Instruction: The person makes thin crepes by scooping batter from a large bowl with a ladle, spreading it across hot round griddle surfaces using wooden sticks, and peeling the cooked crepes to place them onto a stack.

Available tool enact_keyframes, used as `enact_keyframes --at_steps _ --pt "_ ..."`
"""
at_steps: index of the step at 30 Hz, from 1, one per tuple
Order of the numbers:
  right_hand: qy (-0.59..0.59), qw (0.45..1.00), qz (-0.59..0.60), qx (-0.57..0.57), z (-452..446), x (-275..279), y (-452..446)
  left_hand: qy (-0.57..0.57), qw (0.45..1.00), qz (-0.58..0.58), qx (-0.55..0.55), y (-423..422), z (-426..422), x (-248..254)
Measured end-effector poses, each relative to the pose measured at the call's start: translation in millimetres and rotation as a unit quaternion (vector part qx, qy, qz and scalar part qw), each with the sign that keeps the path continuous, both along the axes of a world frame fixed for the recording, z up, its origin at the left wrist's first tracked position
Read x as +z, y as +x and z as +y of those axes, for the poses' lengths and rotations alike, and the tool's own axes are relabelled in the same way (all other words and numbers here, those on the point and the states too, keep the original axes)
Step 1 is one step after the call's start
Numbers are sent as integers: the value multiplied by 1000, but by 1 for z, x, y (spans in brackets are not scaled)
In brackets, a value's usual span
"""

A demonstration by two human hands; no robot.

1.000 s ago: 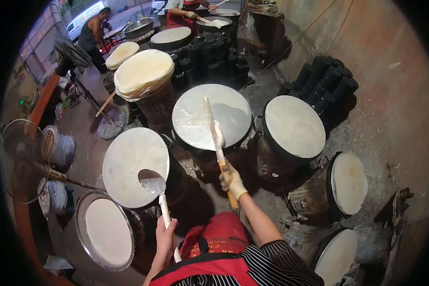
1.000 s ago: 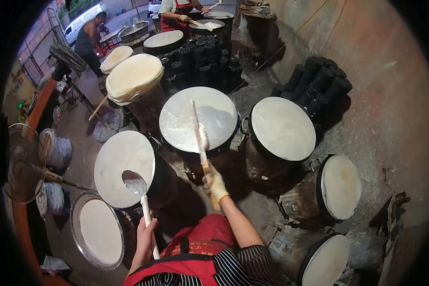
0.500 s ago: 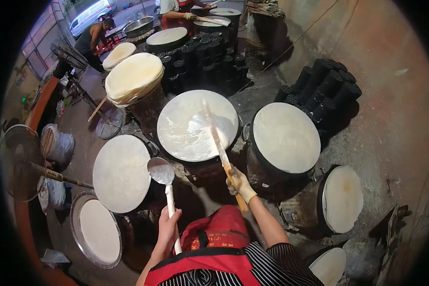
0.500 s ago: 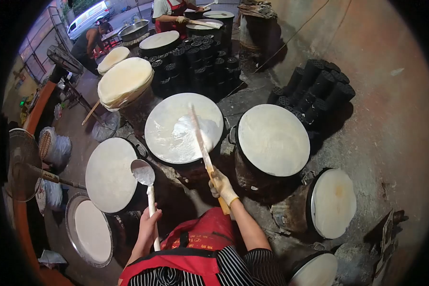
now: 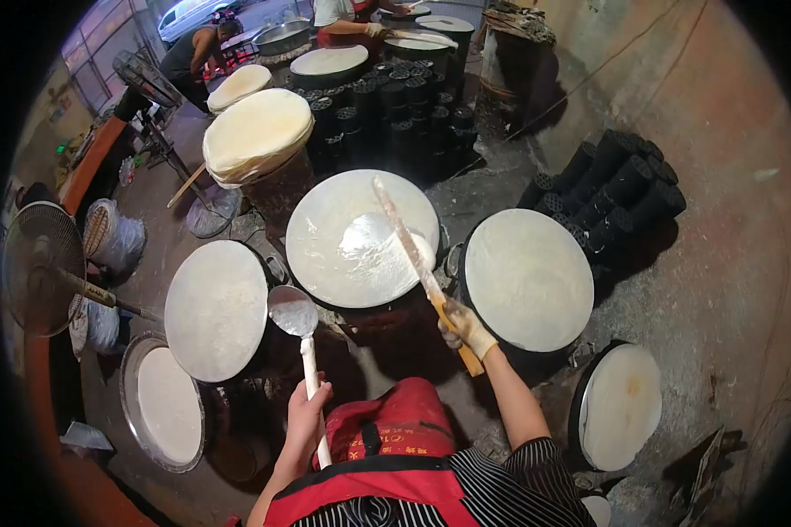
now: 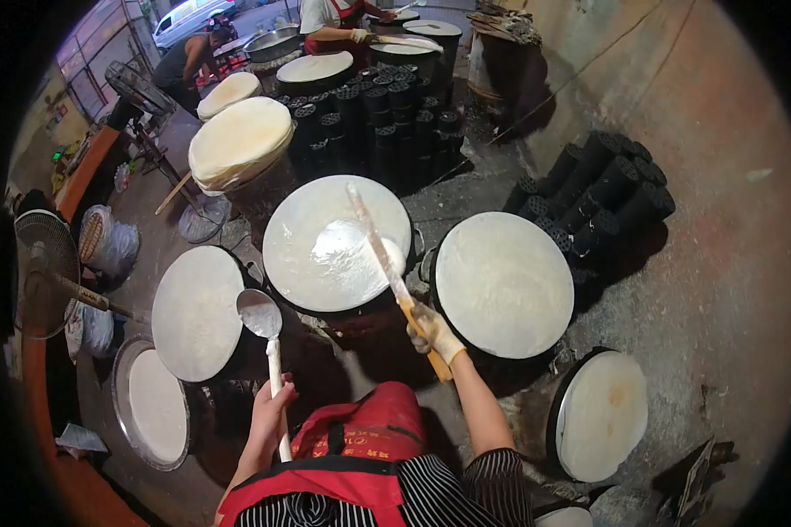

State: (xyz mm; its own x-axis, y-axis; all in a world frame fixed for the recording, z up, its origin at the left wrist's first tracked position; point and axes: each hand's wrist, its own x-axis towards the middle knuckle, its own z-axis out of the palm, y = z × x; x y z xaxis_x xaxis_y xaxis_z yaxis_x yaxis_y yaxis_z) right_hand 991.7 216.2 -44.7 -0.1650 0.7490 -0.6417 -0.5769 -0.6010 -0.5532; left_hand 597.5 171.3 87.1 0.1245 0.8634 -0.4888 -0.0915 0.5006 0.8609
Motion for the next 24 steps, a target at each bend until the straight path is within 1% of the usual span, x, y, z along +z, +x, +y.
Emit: enact_keyframes --at_steps 2,4,5,6,7,9,10,11,13,15,16,17,18,19,21,22,23,24 --pt "-15 1000 22 -16 25 -3 10 -7 1000 -9 2 3 -1 6" --pt "65 991 -95 -62 54 3 -2 -10 1000 -10 17 3 3 9" --pt "42 991 -13 -124 67 3 -10 -10 1000 -11 15 2 5 11" --pt "64 980 -115 -146 74 14 -32 -16 999 -27 8 0 7 13" --pt "85 958 -216 -166 81 27 -58 -23 999 -43 2 -2 8 17" --pt "183 914 -297 -207 124 -69 -79 -18 999 -39 6 -3 11 32" --pt "284 832 -453 -147 116 -71 -86 -27 999 -30 -10 -9 14 35" --pt "258 759 -598 -13 76 35 -102 -38 999 -19 -26 -14 15 36" --pt "295 807 -496 -126 56 16 -113 -37 999 -18 -13 -22 16 37" --pt "258 742 -554 -275 37 17 -140 -27 999 -15 13 -28 18 37" --pt "246 797 -351 -426 45 -16 -158 -35 999 -17 3 -35 20 35" --pt "176 817 89 -541 59 -20 -167 -34 999 -20 3 -38 23 34" --pt "196 850 -207 -444 68 -16 -182 -52 998 -35 3 -41 25 34" --pt "196 798 -483 -303 75 -11 -191 -69 996 -49 2 -44 28 33" --pt "258 754 -560 -227 97 2 -185 -84 995 -57 -14 -50 32 28" --pt "160 874 -419 -185 95 35 -178 -95 992 -80 -20 -52 32 25" --pt "56 955 -260 -135 87 68 -169 -105 989 -104 -26 -54 32 25" --pt "135 912 -343 -182 76 50 -167 -109 988 -103 -30 -54 32 27"
